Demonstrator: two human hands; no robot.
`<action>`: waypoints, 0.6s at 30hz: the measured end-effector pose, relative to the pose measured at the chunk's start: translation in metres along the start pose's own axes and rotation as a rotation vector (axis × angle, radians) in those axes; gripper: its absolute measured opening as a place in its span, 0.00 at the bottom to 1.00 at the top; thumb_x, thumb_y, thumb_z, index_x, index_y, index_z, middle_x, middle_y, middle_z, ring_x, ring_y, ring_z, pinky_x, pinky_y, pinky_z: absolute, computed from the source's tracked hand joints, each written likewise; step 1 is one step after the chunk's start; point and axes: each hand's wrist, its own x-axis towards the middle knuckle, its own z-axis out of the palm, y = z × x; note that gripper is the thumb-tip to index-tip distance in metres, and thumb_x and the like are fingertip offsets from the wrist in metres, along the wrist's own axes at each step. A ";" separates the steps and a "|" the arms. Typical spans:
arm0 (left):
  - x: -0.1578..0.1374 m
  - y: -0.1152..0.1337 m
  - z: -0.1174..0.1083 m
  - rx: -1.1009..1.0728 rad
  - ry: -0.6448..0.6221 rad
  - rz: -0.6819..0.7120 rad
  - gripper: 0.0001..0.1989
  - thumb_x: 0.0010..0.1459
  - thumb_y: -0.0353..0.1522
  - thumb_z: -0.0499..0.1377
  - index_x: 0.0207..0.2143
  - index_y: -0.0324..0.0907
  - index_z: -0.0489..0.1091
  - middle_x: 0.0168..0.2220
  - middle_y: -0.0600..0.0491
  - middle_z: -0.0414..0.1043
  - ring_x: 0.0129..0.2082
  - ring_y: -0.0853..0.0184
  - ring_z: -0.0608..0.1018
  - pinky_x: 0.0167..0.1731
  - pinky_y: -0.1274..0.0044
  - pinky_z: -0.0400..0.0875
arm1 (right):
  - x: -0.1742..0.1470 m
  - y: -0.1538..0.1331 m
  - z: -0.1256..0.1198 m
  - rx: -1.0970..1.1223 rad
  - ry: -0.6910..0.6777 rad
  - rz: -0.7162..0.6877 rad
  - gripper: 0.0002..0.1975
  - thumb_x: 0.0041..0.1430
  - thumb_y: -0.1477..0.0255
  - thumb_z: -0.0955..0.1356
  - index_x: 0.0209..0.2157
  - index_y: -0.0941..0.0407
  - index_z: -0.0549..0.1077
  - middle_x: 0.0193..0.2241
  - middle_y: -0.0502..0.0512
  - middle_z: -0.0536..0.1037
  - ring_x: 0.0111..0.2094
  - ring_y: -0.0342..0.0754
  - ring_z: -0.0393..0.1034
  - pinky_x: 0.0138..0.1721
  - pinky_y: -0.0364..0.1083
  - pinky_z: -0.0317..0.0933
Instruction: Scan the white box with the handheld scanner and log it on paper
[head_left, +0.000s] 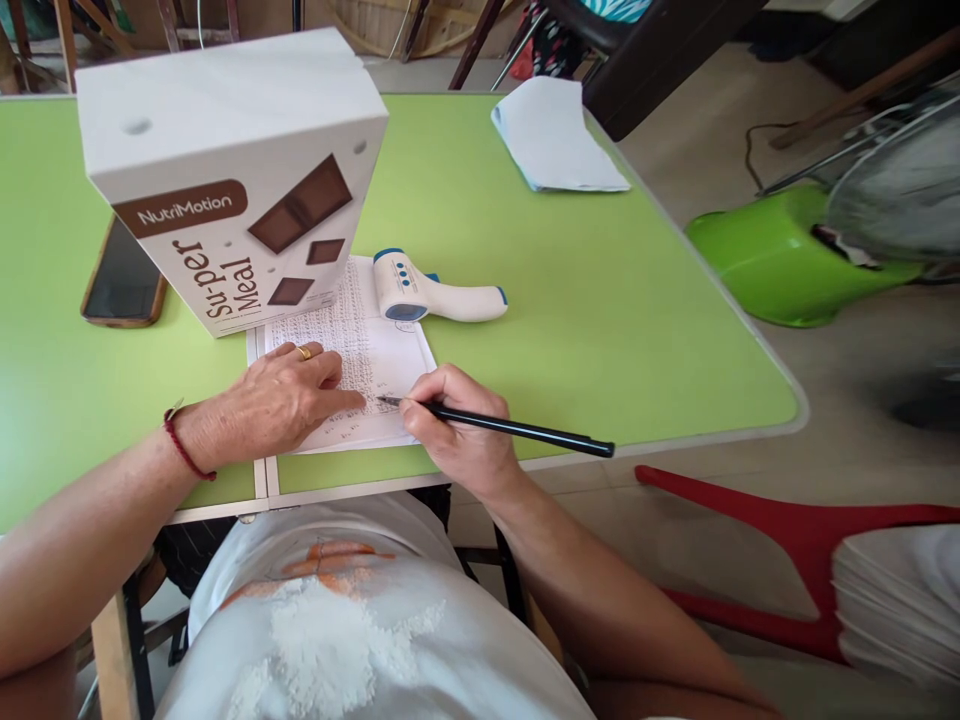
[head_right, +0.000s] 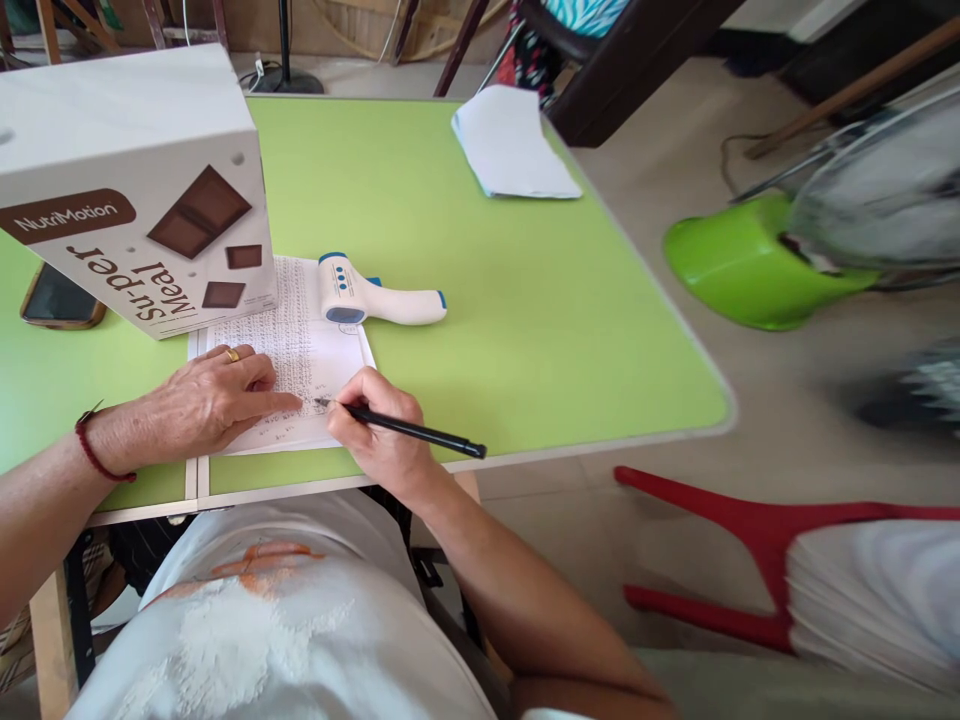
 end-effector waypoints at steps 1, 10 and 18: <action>0.000 0.000 0.000 0.000 0.001 0.000 0.13 0.67 0.27 0.53 0.47 0.45 0.75 0.35 0.48 0.67 0.27 0.65 0.64 0.32 0.73 0.63 | 0.000 0.000 0.000 0.003 -0.005 -0.005 0.07 0.50 0.73 0.66 0.22 0.52 0.63 0.14 0.42 0.65 0.15 0.39 0.57 0.18 0.40 0.55; 0.000 0.001 0.000 0.004 0.015 0.002 0.13 0.67 0.26 0.53 0.46 0.45 0.75 0.35 0.48 0.67 0.27 0.66 0.64 0.31 0.73 0.63 | -0.001 0.001 -0.001 -0.018 0.022 0.021 0.06 0.49 0.72 0.66 0.23 0.52 0.63 0.14 0.42 0.66 0.15 0.40 0.58 0.19 0.41 0.57; 0.000 0.001 0.000 0.001 0.045 0.012 0.12 0.66 0.25 0.54 0.45 0.44 0.75 0.34 0.49 0.68 0.27 0.66 0.64 0.31 0.73 0.63 | 0.001 -0.001 0.000 0.005 0.004 -0.018 0.07 0.50 0.73 0.66 0.22 0.52 0.63 0.14 0.42 0.65 0.15 0.39 0.58 0.18 0.40 0.56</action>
